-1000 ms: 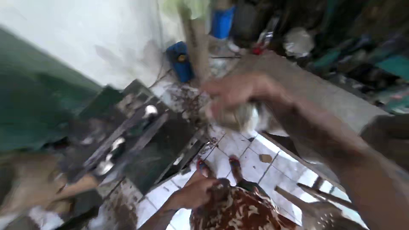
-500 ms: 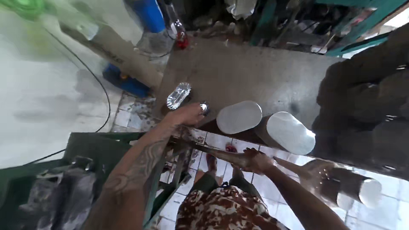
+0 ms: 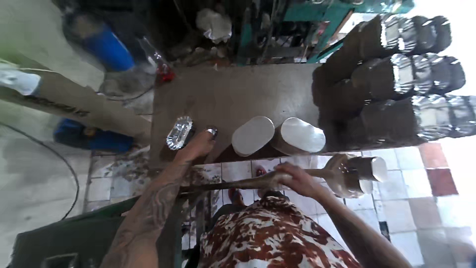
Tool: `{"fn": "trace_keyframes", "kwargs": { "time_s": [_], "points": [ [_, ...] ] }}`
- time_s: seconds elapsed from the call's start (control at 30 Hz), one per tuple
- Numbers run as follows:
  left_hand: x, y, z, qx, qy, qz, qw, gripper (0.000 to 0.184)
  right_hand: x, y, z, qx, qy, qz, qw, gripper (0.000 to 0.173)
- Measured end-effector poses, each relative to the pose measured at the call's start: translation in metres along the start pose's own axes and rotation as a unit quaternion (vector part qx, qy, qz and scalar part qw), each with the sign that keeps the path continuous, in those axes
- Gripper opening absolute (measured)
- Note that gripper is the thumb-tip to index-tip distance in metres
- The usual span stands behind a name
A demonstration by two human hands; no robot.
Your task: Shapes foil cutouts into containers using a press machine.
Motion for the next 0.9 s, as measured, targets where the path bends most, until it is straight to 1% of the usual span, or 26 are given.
{"fn": "trace_keyframes", "kwargs": {
  "time_s": [0.03, 0.07, 0.1, 0.17, 0.2, 0.23, 0.3, 0.33, 0.37, 0.4, 0.43, 0.47, 0.5, 0.53, 0.57, 0.6, 0.63, 0.67, 0.7, 0.77, 0.8, 0.9],
  "points": [
    [-0.003, -0.004, -0.002, -0.015, 0.004, 0.013, 1.0, 0.03, 0.009, -0.028, 0.026, 0.052, 0.095, 0.061, 0.992, 0.04],
    [-0.007, -0.009, -0.005, -0.036, 0.0, 0.026, 0.999, 0.033, 0.013, -0.049, 0.051, 0.133, 0.176, 0.108, 0.969, 0.039],
    [-0.01, -0.012, -0.008, -0.053, -0.008, 0.034, 0.998, 0.037, 0.012, -0.061, 0.073, 0.216, 0.214, 0.128, 0.944, 0.043],
    [-0.009, -0.009, -0.005, -0.082, -0.004, 0.036, 0.996, 0.042, -0.012, -0.059, 0.105, 0.336, 0.185, 0.133, 0.914, 0.057],
    [-0.002, -0.002, 0.001, -0.087, 0.016, 0.046, 0.995, 0.046, -0.027, -0.049, 0.111, 0.363, 0.142, 0.121, 0.913, 0.061],
    [0.012, 0.013, 0.013, -0.071, 0.054, 0.053, 0.995, 0.047, -0.039, -0.037, 0.111, 0.362, 0.1, 0.111, 0.92, 0.058],
    [0.048, 0.062, 0.04, 0.01, 0.135, 0.05, 0.99, 0.046, -0.044, -0.025, 0.111, 0.288, 0.078, 0.144, 0.943, 0.043],
    [0.062, 0.092, 0.048, 0.044, 0.175, 0.029, 0.983, 0.046, -0.042, -0.023, 0.114, 0.246, 0.071, 0.159, 0.954, 0.041],
    [0.073, 0.126, 0.05, 0.056, 0.197, 0.006, 0.979, 0.045, -0.041, -0.02, 0.119, 0.208, 0.052, 0.163, 0.963, 0.043],
    [0.073, 0.159, 0.045, 0.049, 0.191, -0.006, 0.98, 0.046, -0.04, -0.017, 0.121, 0.18, 0.03, 0.163, 0.97, 0.045],
    [0.064, 0.185, 0.034, 0.019, 0.156, -0.006, 0.987, 0.048, -0.04, -0.016, 0.124, 0.159, 0.014, 0.165, 0.973, 0.047],
    [0.047, 0.202, 0.021, -0.014, 0.09, 0.003, 0.996, 0.051, -0.041, -0.016, 0.127, 0.144, 0.002, 0.171, 0.975, 0.048],
    [0.028, 0.208, 0.01, -0.041, 0.016, 0.008, 0.999, 0.053, -0.041, -0.017, 0.129, 0.133, -0.007, 0.177, 0.975, 0.049],
    [0.013, 0.206, 0.002, -0.052, -0.038, -0.002, 0.998, 0.051, -0.04, -0.017, 0.129, 0.131, -0.011, 0.181, 0.975, 0.049],
    [0.004, 0.201, 0.002, -0.033, -0.075, -0.026, 0.996, 0.046, -0.039, -0.017, 0.13, 0.133, -0.01, 0.183, 0.974, 0.05],
    [0.001, 0.195, 0.008, 0.016, -0.114, -0.058, 0.992, 0.036, -0.039, -0.017, 0.131, 0.132, -0.011, 0.182, 0.974, 0.051],
    [0.002, 0.193, 0.014, 0.081, -0.16, -0.09, 0.98, 0.032, -0.039, -0.016, 0.131, 0.13, -0.013, 0.178, 0.975, 0.05],
    [0.002, 0.19, 0.018, 0.131, -0.196, -0.108, 0.966, 0.031, -0.038, -0.016, 0.132, 0.126, -0.015, 0.176, 0.976, 0.049],
    [0.002, 0.188, 0.021, 0.162, -0.225, -0.115, 0.954, 0.033, -0.037, -0.015, 0.131, 0.119, -0.008, 0.176, 0.977, 0.045],
    [-0.002, 0.184, 0.021, 0.183, -0.254, -0.12, 0.942, 0.031, -0.034, -0.013, 0.127, 0.117, 0.03, 0.183, 0.976, 0.033],
    [-0.004, 0.183, 0.022, 0.188, -0.26, -0.131, 0.938, 0.028, -0.033, -0.013, 0.125, 0.13, 0.047, 0.185, 0.973, 0.031],
    [-0.005, 0.186, 0.026, 0.173, -0.266, -0.156, 0.935, 0.026, -0.035, -0.012, 0.113, 0.193, 0.042, 0.172, 0.965, 0.039]
  ]
}}
Point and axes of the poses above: each hand's wrist, its own x-axis away from the middle knuckle, its own z-axis out of the back of the hand, y = z × x, the point moved 6 cm from there along -x, towards the middle knuckle, and after that the axes turned 9 degrees about -y, right-handed, at the moved point
